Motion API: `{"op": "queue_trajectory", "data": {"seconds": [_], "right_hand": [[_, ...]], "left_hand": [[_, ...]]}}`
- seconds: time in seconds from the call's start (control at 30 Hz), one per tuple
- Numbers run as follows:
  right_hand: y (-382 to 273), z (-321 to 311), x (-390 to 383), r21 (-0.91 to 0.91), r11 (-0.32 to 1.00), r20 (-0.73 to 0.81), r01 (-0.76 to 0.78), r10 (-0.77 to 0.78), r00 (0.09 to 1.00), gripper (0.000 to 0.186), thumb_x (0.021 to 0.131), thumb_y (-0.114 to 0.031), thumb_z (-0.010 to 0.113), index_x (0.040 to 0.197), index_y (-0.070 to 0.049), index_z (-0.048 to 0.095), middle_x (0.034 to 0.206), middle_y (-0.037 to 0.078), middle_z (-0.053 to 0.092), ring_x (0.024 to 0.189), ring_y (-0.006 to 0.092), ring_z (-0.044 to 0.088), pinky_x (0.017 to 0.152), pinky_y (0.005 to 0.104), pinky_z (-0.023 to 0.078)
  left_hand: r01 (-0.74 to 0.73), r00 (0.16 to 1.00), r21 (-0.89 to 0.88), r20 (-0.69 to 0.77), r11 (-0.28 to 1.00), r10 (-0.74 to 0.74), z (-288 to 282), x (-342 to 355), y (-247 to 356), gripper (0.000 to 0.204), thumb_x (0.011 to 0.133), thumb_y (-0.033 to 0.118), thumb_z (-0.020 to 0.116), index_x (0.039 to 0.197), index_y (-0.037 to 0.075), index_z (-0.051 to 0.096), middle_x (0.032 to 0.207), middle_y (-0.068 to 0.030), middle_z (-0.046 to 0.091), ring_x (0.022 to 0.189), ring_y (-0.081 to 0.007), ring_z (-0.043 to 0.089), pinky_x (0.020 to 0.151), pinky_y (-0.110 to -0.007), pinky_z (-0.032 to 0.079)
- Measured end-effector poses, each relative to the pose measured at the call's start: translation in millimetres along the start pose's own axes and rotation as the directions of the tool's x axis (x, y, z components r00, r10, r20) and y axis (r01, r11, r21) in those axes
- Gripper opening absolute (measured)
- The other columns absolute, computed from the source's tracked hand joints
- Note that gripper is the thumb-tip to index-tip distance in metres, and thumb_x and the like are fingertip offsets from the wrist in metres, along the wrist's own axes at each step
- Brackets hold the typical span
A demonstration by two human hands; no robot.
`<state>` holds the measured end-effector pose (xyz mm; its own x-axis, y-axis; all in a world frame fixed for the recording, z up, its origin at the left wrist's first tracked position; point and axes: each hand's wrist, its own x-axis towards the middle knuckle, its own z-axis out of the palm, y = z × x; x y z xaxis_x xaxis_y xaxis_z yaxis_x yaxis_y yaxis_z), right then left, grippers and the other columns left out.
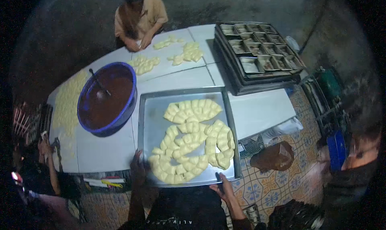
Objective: The person shapes dough into pieces, wraps the dough around a filling, and places the prepared dough onto metal trays.
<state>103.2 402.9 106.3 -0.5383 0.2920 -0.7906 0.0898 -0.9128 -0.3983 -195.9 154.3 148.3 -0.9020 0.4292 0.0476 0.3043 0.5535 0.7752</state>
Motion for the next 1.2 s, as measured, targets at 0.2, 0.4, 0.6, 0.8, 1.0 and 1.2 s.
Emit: {"op": "queue_trajectory", "data": {"seconds": [0.2, 0.4, 0.6, 0.8, 1.0, 1.2], "right_hand": [[-20.1, -6.0, -16.1, -0.361, 0.913, 0.120, 0.190, -0.157, 0.980, 0.055, 0.094, -0.037, 0.057, 0.127, 0.006, 0.045, 0.109, 0.017, 0.064, 0.086, 0.0308, 0.069, 0.061, 0.0318, 0.057], [-62.1, 69.9, -87.8, -0.790, 0.280, 0.575, 0.546, 0.029, 0.818, 0.040, 0.093, -0.029, 0.062, 0.119, 0.001, 0.061, 0.092, 0.009, 0.070, 0.081, 0.0161, 0.066, 0.071, 0.0306, 0.054], [-35.0, 196.0, 4.2, -0.467, -0.401, 0.881, 0.788, -0.286, 0.377, 0.041, 0.083, -0.017, 0.069, 0.121, -0.003, 0.060, 0.108, 0.014, 0.060, 0.105, 0.0297, 0.055, 0.093, 0.0374, 0.044], [-33.7, 203.2, 10.3, -0.598, -0.334, 0.800, 0.729, -0.190, 0.569, 0.029, 0.075, -0.002, 0.067, 0.104, -0.002, 0.068, 0.105, 0.015, 0.059, 0.098, 0.0317, 0.055, 0.083, 0.0383, 0.048], [-88.9, 239.9, -27.1, -0.244, 0.274, 0.721, 0.930, -0.591, 0.363, 0.017, 0.080, 0.003, 0.068, 0.097, 0.000, 0.068, 0.111, 0.010, 0.053, 0.105, 0.0181, 0.055, 0.077, 0.0298, 0.055], [-41.9, 276.2, -48.8, -0.237, 0.368, 0.835, 0.899, -0.396, 0.382, 0.018, 0.076, 0.004, 0.071, 0.093, 0.000, 0.066, 0.105, 0.010, 0.061, 0.095, 0.0149, 0.057, 0.068, 0.0225, 0.047]], "left_hand": [[-0.117, 0.990, -0.100, -0.088, 0.988, 0.108, 9.5, -12.6, -10.4, 0.057, 0.072, -0.020, 0.035, 0.118, 0.002, 0.060, 0.125, -0.0199, 0.058, 0.126, -0.0336, 0.049, 0.106, -0.040, 0.036], [-0.182, 0.965, -0.109, -0.208, 0.977, 0.157, 6.8, -38.0, -11.6, 0.063, 0.066, -0.022, 0.042, 0.118, 0.009, 0.061, 0.123, -0.0190, 0.056, 0.119, -0.0362, 0.052, 0.100, -0.042, 0.042], [-0.094, 0.978, -0.036, -0.192, 0.995, 0.086, -3.7, -38.5, 2.8, 0.047, 0.067, -0.018, 0.050, 0.104, 0.006, 0.067, 0.110, -0.0175, 0.062, 0.109, -0.0358, 0.057, 0.093, -0.044, 0.045], [-0.129, 0.930, 0.304, -0.294, 0.944, 0.221, -4.5, -48.3, 10.7, 0.025, 0.073, -0.002, 0.060, 0.096, 0.005, 0.068, 0.093, -0.0117, 0.062, 0.090, -0.0319, 0.059, 0.078, -0.042, 0.046], [-0.137, 0.922, 0.261, -0.318, 0.955, 0.220, -25.8, -44.6, 28.7, 0.032, 0.075, -0.004, 0.059, 0.105, 0.004, 0.066, 0.112, -0.0166, 0.058, 0.107, -0.0372, 0.053, 0.092, -0.047, 0.043], [-0.342, 0.938, -0.409, -0.207, 0.846, 0.279, -38.9, -32.1, 89.2, 0.088, 0.071, 0.021, 0.079, 0.142, -0.002, 0.032, 0.139, -0.0204, 0.045, 0.134, -0.0353, 0.035, 0.109, -0.044, 0.031]]}}
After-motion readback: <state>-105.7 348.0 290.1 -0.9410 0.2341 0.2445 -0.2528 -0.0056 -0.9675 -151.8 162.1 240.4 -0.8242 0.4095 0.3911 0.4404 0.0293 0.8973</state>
